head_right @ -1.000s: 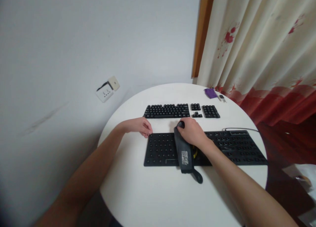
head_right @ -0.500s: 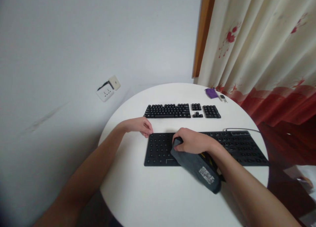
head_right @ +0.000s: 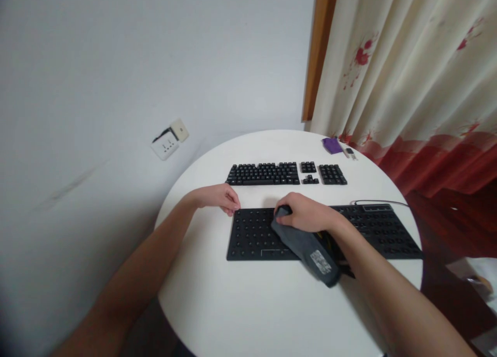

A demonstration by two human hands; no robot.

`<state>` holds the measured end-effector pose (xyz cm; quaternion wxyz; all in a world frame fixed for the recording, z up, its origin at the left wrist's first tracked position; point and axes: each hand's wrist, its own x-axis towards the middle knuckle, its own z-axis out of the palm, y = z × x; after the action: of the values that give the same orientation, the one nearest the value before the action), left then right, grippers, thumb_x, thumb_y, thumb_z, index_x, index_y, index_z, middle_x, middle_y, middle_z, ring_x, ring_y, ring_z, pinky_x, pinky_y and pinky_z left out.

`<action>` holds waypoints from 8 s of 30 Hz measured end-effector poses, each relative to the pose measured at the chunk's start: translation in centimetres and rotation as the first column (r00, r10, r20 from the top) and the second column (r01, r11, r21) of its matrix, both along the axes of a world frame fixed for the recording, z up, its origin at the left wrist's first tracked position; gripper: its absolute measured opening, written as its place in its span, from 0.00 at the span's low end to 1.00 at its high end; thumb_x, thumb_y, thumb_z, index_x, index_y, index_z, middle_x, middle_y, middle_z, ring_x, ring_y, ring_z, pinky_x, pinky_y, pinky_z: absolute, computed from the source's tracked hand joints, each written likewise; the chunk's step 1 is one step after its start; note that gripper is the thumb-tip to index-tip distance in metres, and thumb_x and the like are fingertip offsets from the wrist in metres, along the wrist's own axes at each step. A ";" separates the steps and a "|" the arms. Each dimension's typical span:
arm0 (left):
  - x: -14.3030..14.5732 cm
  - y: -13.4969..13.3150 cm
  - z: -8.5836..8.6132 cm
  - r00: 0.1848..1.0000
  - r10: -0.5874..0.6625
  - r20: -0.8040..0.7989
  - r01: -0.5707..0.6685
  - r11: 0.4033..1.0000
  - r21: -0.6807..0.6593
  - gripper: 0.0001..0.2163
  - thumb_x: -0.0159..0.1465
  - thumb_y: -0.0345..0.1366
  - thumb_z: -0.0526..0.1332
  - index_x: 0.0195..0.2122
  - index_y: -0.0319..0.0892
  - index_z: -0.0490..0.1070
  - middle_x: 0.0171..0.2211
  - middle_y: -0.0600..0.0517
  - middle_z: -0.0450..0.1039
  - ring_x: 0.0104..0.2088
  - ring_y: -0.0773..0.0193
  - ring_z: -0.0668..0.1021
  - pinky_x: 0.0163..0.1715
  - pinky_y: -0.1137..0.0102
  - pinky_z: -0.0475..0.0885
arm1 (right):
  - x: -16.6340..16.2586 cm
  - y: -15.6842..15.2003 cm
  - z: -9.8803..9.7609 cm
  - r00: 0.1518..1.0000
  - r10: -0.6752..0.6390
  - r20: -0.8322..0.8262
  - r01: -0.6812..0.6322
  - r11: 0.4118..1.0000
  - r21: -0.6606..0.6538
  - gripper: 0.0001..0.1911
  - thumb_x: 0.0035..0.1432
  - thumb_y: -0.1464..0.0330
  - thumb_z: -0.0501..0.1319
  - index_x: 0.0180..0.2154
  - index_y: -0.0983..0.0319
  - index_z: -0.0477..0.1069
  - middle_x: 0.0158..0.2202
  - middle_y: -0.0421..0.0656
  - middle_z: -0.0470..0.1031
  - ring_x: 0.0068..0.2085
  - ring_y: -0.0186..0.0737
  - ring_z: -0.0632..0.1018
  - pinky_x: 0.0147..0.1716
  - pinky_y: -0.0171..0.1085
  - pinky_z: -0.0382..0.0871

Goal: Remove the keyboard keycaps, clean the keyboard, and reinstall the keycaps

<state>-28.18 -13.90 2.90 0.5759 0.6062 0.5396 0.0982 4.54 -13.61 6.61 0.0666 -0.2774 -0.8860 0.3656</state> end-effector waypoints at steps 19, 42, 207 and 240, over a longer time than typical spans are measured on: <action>0.0 0.1 0.1 1.000 -0.026 0.007 0.026 1.000 0.002 0.11 0.53 0.43 0.73 0.32 0.40 0.81 0.28 0.50 0.81 0.28 0.66 0.81 0.32 0.75 0.77 | -2.0 -2.2 -0.5 0.966 0.236 -0.107 -0.249 0.959 -0.131 0.11 0.57 0.69 0.64 0.41 0.63 0.80 0.40 0.43 0.82 0.40 0.40 0.79 0.42 0.35 0.69; 0.5 -0.4 0.9 0.999 -0.016 -0.045 0.017 1.000 0.022 0.13 0.52 0.44 0.73 0.31 0.39 0.81 0.28 0.48 0.81 0.29 0.65 0.81 0.33 0.73 0.76 | -0.3 -1.0 -0.2 0.972 0.226 0.071 -0.219 0.971 -0.095 0.10 0.53 0.72 0.64 0.39 0.63 0.80 0.37 0.43 0.81 0.38 0.41 0.79 0.38 0.35 0.70; 0.6 -0.1 1.4 0.996 -0.060 -0.071 0.064 0.997 0.049 0.14 0.53 0.47 0.71 0.31 0.40 0.80 0.28 0.50 0.79 0.30 0.63 0.80 0.35 0.71 0.75 | 17.4 3.2 -0.1 0.868 -0.402 0.292 0.207 0.826 0.524 0.16 0.50 0.76 0.59 0.41 0.58 0.74 0.41 0.45 0.80 0.43 0.46 0.78 0.42 0.37 0.66; 0.4 -0.3 1.4 0.996 -0.058 -0.073 0.062 0.996 0.062 0.15 0.52 0.47 0.71 0.32 0.40 0.80 0.29 0.48 0.80 0.30 0.62 0.80 0.35 0.70 0.76 | 16.5 1.4 -0.7 0.896 -0.426 0.126 0.297 0.787 0.541 0.14 0.51 0.76 0.58 0.40 0.58 0.72 0.41 0.43 0.77 0.41 0.43 0.77 0.43 0.37 0.68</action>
<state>-27.80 -14.21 4.26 0.5390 0.6436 0.5380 0.0766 21.01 -12.22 5.96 0.0984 -0.4578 -0.8814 0.0624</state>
